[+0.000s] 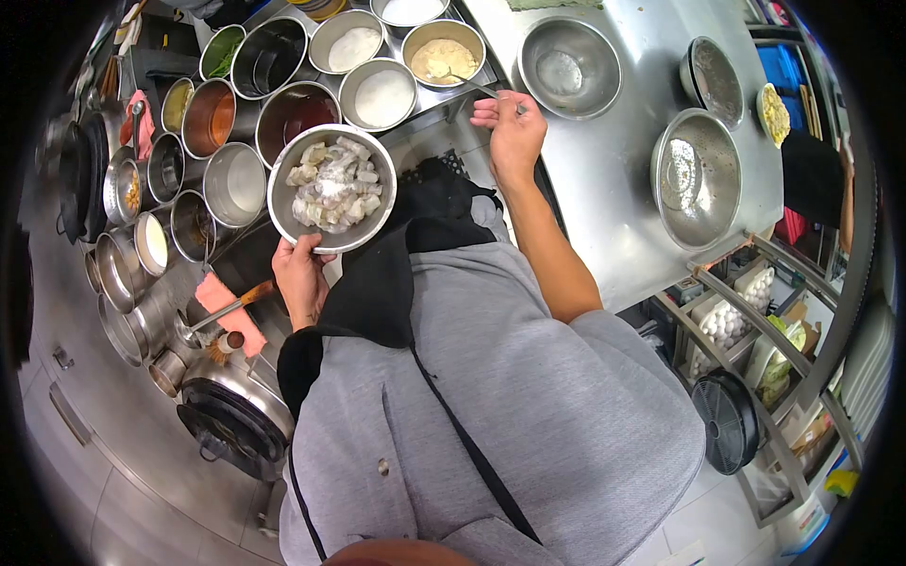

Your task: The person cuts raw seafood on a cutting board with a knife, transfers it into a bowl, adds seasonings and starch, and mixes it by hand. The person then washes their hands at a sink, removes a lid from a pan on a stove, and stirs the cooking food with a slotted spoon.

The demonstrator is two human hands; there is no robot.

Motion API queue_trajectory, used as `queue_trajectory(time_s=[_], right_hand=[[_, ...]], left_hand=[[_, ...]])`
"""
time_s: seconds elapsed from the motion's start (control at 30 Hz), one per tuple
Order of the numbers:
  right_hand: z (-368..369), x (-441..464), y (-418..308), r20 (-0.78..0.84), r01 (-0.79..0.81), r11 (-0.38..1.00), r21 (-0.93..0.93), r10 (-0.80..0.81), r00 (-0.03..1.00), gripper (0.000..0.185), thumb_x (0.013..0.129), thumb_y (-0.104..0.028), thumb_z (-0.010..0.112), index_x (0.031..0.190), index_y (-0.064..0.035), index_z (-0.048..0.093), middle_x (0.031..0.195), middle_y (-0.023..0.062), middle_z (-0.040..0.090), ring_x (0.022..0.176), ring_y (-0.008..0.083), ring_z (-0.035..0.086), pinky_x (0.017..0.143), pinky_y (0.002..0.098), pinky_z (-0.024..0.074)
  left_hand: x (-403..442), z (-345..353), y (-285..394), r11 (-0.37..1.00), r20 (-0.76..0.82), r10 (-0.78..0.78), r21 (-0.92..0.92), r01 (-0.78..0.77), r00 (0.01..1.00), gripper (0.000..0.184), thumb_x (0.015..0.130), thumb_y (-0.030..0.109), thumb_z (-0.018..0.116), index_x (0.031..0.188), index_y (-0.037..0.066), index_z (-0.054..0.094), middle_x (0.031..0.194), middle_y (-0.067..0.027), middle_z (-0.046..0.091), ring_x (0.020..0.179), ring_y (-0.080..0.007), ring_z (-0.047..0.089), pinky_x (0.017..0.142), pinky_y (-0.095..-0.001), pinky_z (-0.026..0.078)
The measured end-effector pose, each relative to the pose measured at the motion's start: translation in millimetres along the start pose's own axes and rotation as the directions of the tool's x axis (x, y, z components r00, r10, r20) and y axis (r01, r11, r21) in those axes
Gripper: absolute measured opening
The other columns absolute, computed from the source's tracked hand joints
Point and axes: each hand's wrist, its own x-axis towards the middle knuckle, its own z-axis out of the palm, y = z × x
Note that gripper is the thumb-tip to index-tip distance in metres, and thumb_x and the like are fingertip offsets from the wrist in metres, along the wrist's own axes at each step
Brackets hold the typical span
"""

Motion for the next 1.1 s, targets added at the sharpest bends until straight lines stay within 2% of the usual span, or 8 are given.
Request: queue_trajectory(time_s=[0.23, 0.3, 0.37, 0.47, 0.63, 0.73, 0.83, 1.1], right_hand=[[-2, -26, -49, 0.115, -0.031, 0.990, 0.134, 0.016, 0.993, 0.017, 0.094, -0.010, 0.053, 0.097, 0.0072, 0.055, 0.075, 0.0185, 0.065, 0.061, 0.0196, 0.062, 0.057, 0.0299, 0.0542], [1, -38, -74, 0.328, -0.067, 0.989, 0.135, 0.020, 0.945, 0.017, 0.094, -0.009, 0.053, 0.097, 0.0072, 0.057, 0.073, 0.0174, 0.065, 0.060, 0.0183, 0.061, 0.056, 0.0285, 0.0532], [16, -50, -81, 0.369, -0.037, 0.998, 0.042, 0.019, 0.929, 0.018, 0.095, -0.010, 0.053, 0.097, 0.0071, 0.059, 0.072, 0.0147, 0.065, 0.059, 0.0153, 0.060, 0.055, 0.0264, 0.0518], [21, -42, -70, 0.291, 0.398, 0.879, -0.262, -0.322, 0.901, 0.020, 0.096, -0.011, 0.053, 0.100, 0.0069, 0.060, 0.074, 0.0105, 0.066, 0.063, 0.0116, 0.061, 0.057, 0.0242, 0.0513], [16, -4, -48, 0.300, 0.417, 0.842, -0.342, -0.322, 0.898, 0.025, 0.094, -0.016, 0.058, 0.106, 0.0059, 0.060, 0.074, 0.0131, 0.067, 0.063, 0.0169, 0.065, 0.058, 0.0290, 0.0520], [16, -1, -66, 0.531, 0.568, 0.143, -0.810, -0.231, 0.815, 0.033, 0.088, -0.030, 0.065, 0.108, -0.0044, 0.063, 0.070, 0.0179, 0.065, 0.065, 0.0357, 0.064, 0.058, 0.0429, 0.0485], [22, 1, -75, 0.575, 0.606, 0.020, -0.795, -0.296, 0.763, 0.027, 0.088, -0.027, 0.064, 0.104, -0.0062, 0.064, 0.069, 0.0165, 0.065, 0.064, 0.0362, 0.064, 0.057, 0.0447, 0.0472], [102, -7, -64, 0.771, 0.797, 0.195, -0.572, -0.204, 0.603, 0.016, 0.087, -0.018, 0.061, 0.094, -0.0044, 0.066, 0.078, 0.0170, 0.066, 0.071, 0.0354, 0.064, 0.063, 0.0445, 0.0480]], left_hand=[[-2, 5, 1, 1.000, -0.034, -0.004, 0.010, 0.005, 0.999, 0.015, 0.080, -0.003, 0.057, 0.094, -0.004, 0.061, 0.082, -0.0084, 0.065, 0.063, -0.0134, 0.062, 0.053, -0.0239, 0.054], [2, 6, 0, 1.000, 0.030, -0.008, 0.012, 0.008, 1.000, 0.016, 0.082, -0.002, 0.057, 0.098, -0.002, 0.061, 0.084, -0.0061, 0.064, 0.066, -0.0121, 0.063, 0.055, -0.0244, 0.055], [5, 9, 1, 1.000, 0.037, 0.001, 0.004, -0.002, 0.999, 0.016, 0.082, -0.001, 0.057, 0.097, -0.002, 0.061, 0.084, -0.0063, 0.065, 0.066, -0.0121, 0.063, 0.054, -0.0243, 0.055], [11, 19, 0, 1.000, 0.057, 0.028, 0.006, -0.029, 0.998, 0.016, 0.081, 0.000, 0.058, 0.096, -0.003, 0.061, 0.084, -0.0073, 0.065, 0.066, -0.0122, 0.063, 0.054, -0.0233, 0.055], [11, 22, -5, 0.999, 0.042, 0.034, -0.013, -0.034, 0.999, 0.017, 0.080, -0.001, 0.057, 0.096, -0.003, 0.061, 0.086, -0.0086, 0.066, 0.067, -0.0137, 0.065, 0.053, -0.0239, 0.055], [2, 16, 0, 0.998, -0.023, 0.052, -0.046, -0.053, 0.998, 0.014, 0.080, -0.003, 0.056, 0.093, -0.004, 0.062, 0.083, -0.0100, 0.067, 0.063, -0.0146, 0.064, 0.052, -0.0255, 0.055], [-10, 1, -3, 0.997, -0.077, 0.047, -0.053, -0.051, 0.996, 0.016, 0.080, -0.002, 0.055, 0.094, -0.004, 0.061, 0.085, -0.0095, 0.067, 0.064, -0.0142, 0.064, 0.052, -0.0256, 0.055], [-52, -73, -5, 0.962, -0.311, 0.077, -0.226, -0.152, 0.947, 0.020, 0.079, -0.004, 0.055, 0.098, -0.005, 0.061, 0.088, -0.0108, 0.067, 0.063, -0.0145, 0.065, 0.050, -0.0245, 0.055]])
